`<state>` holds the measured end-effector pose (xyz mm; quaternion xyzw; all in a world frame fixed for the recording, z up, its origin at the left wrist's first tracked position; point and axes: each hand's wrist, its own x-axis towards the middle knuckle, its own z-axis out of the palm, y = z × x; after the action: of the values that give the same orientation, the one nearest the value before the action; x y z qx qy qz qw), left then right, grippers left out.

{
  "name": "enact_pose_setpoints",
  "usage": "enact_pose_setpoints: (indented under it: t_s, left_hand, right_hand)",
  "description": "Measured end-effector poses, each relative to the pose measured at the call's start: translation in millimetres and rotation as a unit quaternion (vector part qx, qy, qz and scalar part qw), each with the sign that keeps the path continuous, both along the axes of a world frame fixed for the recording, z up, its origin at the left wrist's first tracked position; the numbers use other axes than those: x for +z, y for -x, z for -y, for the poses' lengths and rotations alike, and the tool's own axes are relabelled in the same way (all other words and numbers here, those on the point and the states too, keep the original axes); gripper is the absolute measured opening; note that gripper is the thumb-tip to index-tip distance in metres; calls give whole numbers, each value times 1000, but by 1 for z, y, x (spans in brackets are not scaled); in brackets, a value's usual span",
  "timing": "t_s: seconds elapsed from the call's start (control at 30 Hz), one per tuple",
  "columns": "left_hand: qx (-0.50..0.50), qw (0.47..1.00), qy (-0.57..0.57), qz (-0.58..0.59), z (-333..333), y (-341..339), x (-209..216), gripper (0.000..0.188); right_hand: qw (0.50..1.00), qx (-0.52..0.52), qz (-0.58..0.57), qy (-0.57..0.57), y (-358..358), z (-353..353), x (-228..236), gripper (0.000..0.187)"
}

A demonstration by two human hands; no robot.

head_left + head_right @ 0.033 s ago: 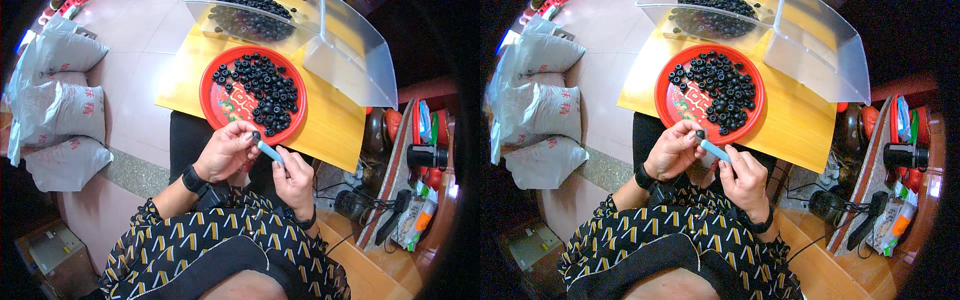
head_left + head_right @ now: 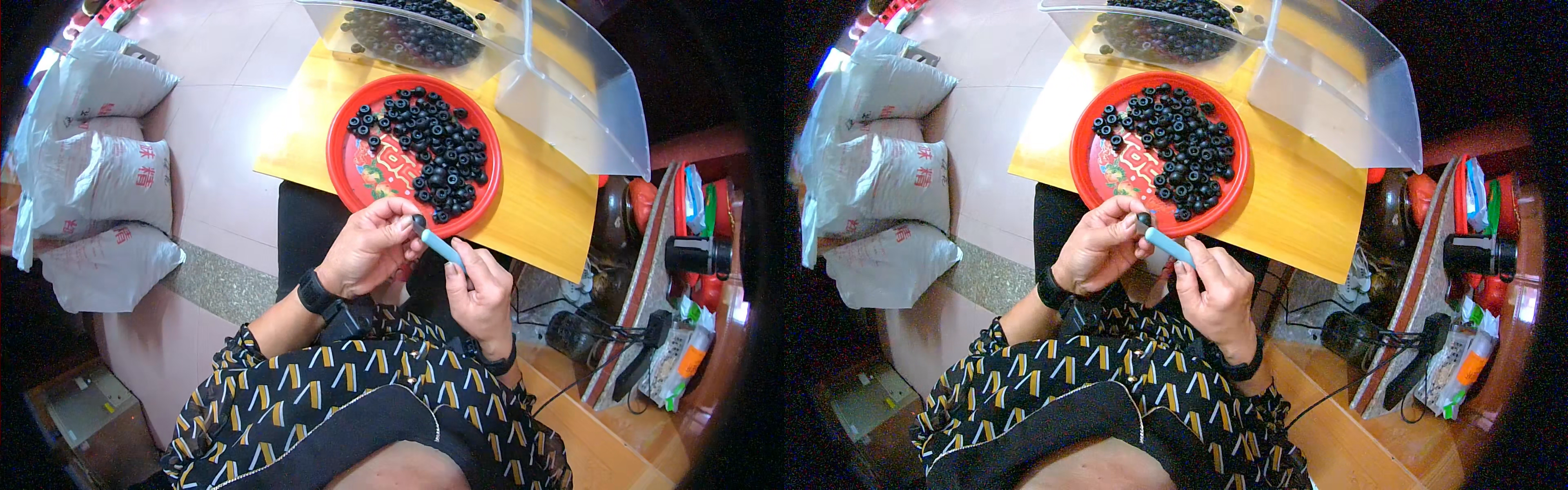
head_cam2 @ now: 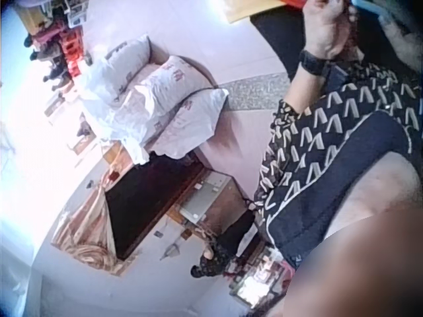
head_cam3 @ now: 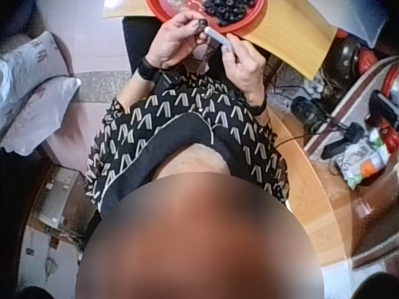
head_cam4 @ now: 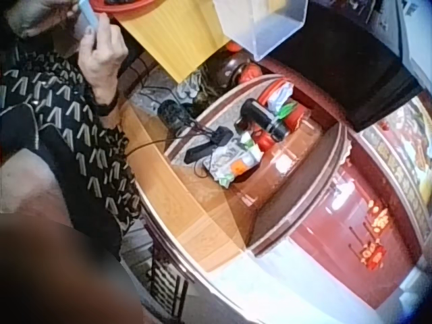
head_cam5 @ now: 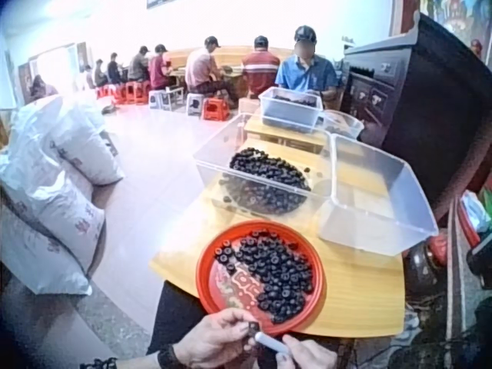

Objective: The recorder is using a blue pen-like tool to process or sort small black berries on a red plate.

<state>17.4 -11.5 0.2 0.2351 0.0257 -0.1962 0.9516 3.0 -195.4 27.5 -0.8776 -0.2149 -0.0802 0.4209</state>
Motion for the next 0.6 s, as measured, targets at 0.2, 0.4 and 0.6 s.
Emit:
enact_pose_setpoints:
  t_s: [0.2, 0.4, 0.6]
  left_hand:
    - [3, 1000, 11, 3, -1, 1, -2, 18]
    - [3, 1000, 6, -6, 0, 1, -2, 18]
    - [6, 1000, 5, 25, 1, 1, -3, 18]
  right_hand:
    - [1000, -3, 1, 21, -1, -1, 0, 26]
    - [1000, -6, 1, 27, -1, 1, -1, 25]
    - [1000, 8, 22, 19, -3, 2, -4, 27]
